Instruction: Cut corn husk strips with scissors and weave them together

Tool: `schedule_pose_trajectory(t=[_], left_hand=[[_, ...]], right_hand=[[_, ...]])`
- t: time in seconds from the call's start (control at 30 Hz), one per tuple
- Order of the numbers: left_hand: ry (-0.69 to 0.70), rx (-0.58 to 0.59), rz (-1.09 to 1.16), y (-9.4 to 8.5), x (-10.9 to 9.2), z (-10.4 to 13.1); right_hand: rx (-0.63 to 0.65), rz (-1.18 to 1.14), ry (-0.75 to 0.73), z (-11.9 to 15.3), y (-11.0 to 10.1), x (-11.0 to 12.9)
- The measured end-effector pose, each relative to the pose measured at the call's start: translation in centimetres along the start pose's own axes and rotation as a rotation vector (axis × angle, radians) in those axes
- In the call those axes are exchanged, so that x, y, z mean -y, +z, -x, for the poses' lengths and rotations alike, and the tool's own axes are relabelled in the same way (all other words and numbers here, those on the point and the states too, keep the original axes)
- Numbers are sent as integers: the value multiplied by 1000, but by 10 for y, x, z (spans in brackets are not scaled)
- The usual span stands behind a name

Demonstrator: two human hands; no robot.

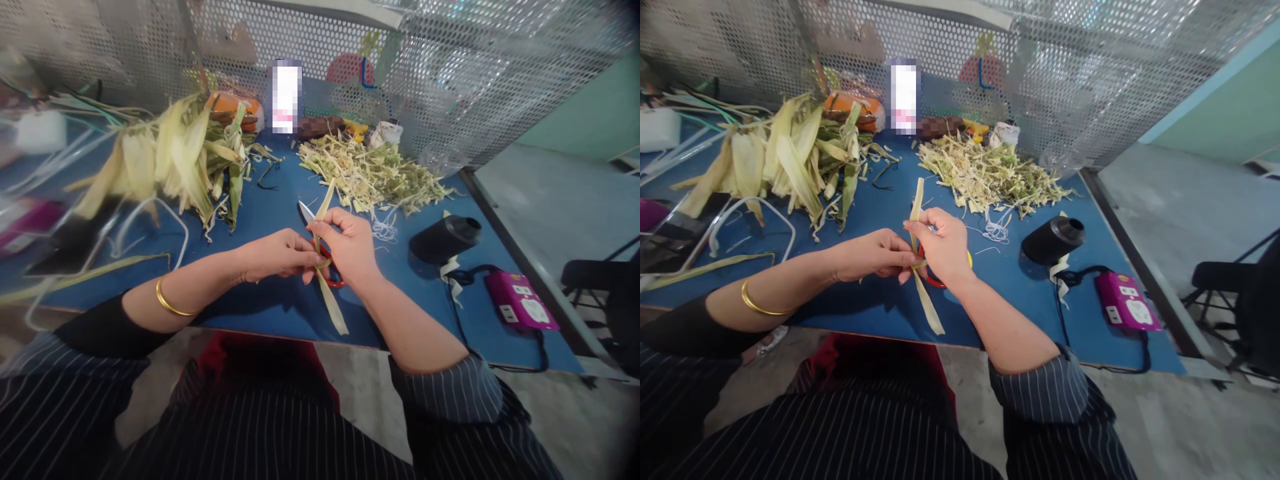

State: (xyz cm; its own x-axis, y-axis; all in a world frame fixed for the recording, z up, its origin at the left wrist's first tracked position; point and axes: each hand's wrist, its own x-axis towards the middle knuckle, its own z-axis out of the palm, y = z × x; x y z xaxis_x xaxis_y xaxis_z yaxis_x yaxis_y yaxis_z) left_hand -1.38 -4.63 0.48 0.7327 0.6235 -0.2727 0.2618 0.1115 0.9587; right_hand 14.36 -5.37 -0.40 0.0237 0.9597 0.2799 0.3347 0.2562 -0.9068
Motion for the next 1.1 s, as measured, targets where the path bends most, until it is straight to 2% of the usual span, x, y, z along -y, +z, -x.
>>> schedule_pose_trajectory(t=[0.3, 0.43, 0.5, 0.57, 0.63, 0.67, 0.8, 0.87, 0.97, 1.1], left_hand=[[-71, 43, 76, 4, 2, -3], [-31, -52, 184, 3, 6, -6], [-12, -124, 281, 1, 5, -7], [5, -188, 367, -2, 3, -7], [31, -226, 425, -6, 0, -6], [45, -237, 445, -8, -1, -5], [54, -279, 442, -10, -1, -4], [33, -291, 419, -8, 2, -4], [12, -278, 388, -6, 5, -5], [55, -253, 323, -4, 8, -6]], right_hand=[[-14, 107, -121, 4, 7, 2], [5, 139, -168, -2, -1, -1], [-69, 194, -236, -6, -10, -1], [-211, 270, -265, -9, -19, -2], [-281, 306, -192, -12, -24, -2], [-254, 287, -126, -13, -25, -2], [121, -31, 92, -12, -19, -1], [213, -196, 152, -10, -15, 0], [162, -280, 222, -7, -10, -2], [49, -227, 223, -5, -3, -8]])
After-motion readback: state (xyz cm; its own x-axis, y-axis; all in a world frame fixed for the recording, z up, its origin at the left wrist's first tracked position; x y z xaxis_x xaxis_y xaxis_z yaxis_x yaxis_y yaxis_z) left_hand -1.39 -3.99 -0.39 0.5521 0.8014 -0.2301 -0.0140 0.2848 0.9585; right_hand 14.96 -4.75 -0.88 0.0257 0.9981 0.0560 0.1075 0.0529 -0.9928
